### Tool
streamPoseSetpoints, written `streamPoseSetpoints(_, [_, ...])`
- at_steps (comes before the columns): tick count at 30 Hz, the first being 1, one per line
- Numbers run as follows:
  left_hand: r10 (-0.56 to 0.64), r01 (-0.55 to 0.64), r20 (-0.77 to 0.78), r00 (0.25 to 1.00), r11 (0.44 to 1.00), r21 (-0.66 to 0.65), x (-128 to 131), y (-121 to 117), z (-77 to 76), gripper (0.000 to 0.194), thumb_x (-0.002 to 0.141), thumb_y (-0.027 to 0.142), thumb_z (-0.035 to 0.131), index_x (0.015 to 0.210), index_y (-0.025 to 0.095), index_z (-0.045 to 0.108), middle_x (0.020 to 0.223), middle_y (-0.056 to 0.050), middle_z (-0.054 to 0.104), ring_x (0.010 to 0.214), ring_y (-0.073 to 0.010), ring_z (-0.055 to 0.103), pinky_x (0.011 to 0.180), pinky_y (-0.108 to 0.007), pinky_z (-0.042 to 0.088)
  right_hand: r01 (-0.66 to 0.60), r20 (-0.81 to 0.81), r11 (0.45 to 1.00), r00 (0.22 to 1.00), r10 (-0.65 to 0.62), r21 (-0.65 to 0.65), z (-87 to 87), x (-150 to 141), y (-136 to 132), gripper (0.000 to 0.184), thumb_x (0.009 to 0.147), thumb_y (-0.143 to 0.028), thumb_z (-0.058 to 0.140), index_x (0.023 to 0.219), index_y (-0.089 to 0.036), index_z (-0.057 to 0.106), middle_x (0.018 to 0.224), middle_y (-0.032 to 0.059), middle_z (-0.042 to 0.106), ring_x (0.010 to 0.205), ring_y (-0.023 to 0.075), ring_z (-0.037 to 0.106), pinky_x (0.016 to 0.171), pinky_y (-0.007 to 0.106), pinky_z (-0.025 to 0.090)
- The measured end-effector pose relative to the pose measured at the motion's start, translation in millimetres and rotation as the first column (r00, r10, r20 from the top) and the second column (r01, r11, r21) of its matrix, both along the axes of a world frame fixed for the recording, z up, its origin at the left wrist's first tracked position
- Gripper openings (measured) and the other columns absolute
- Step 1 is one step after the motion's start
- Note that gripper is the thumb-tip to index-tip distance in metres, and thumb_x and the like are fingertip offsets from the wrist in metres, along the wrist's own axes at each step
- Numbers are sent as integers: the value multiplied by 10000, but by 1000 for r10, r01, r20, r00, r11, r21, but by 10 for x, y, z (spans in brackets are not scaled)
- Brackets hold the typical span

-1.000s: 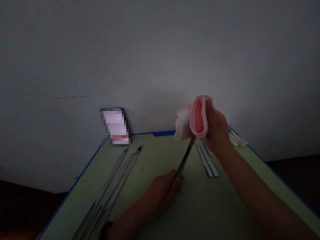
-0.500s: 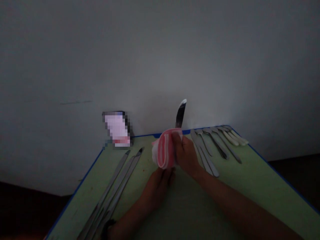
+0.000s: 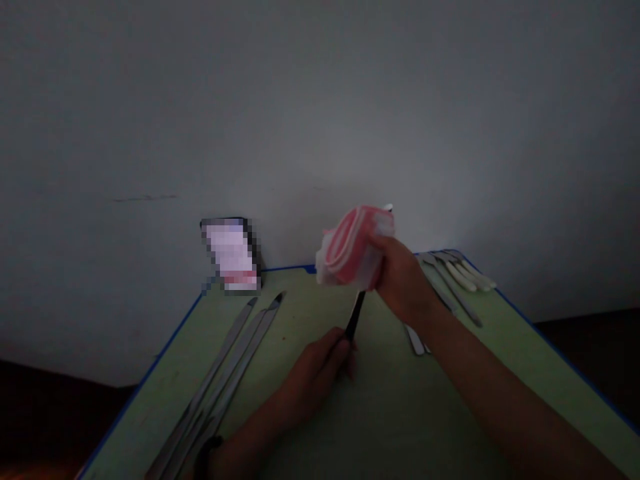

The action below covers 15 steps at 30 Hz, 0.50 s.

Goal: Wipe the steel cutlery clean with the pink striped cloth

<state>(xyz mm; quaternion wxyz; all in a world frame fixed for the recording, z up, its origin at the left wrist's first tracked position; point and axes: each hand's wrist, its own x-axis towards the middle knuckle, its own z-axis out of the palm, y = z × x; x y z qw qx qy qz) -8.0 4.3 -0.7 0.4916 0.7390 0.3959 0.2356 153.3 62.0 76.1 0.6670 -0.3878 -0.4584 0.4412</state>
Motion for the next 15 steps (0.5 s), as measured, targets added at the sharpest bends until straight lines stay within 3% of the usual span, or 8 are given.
streamPoseSetpoints(2, [14, -13, 43, 999, 1000, -28, 5, 10, -13, 278, 962, 338, 295, 840, 173, 483, 695, 26, 520, 621, -111, 487, 610, -223, 396, -250, -83, 965, 966, 244, -73, 8, -27, -33, 262, 772, -415, 556, 740, -157, 590, 596, -5, 567, 594, 122, 533, 557, 230, 413])
streamPoseSetpoints(4, [19, -17, 74, 997, 999, -37, 10, 16, -19, 275, 961, 341, 306, 826, 175, 478, 691, 32, 510, 605, -104, 472, 593, -216, 390, -370, -172, 924, 920, 351, -95, 26, -16, -51, 230, 742, -386, 605, 744, -156, 591, 612, 0, 588, 600, 126, 547, 566, 235, 424])
streamPoseSetpoints(6, [18, -14, 84, 996, 999, -41, 9, 19, -22, 278, 961, 344, 307, 820, 176, 479, 687, 35, 505, 599, -101, 467, 589, -213, 385, -362, -212, 930, 916, 341, -69, 62, 34, -45, 242, 730, -399, 623, 785, -165, 598, 659, 11, 620, 641, 139, 571, 587, 246, 437])
streamPoseSetpoints(11, [-8, 9, 44, 999, 999, -33, -4, 24, -16, 278, 961, 347, 312, 832, 177, 490, 672, 40, 506, 602, -102, 473, 594, -214, 378, -199, -267, 980, 943, 197, 17, 209, 230, -2, 268, 740, -418, 616, 904, -207, 587, 847, 29, 660, 766, 160, 599, 632, 265, 463])
streamPoseSetpoints(15, [-30, 30, 20, 999, 999, -17, -7, 15, -15, 296, 963, 346, 304, 828, 176, 505, 688, 33, 509, 617, -105, 475, 596, -215, 373, -100, -215, 993, 970, 112, 65, 252, 268, -5, 285, 758, -483, 571, 854, -215, 581, 795, 9, 637, 661, 127, 569, 551, 234, 435])
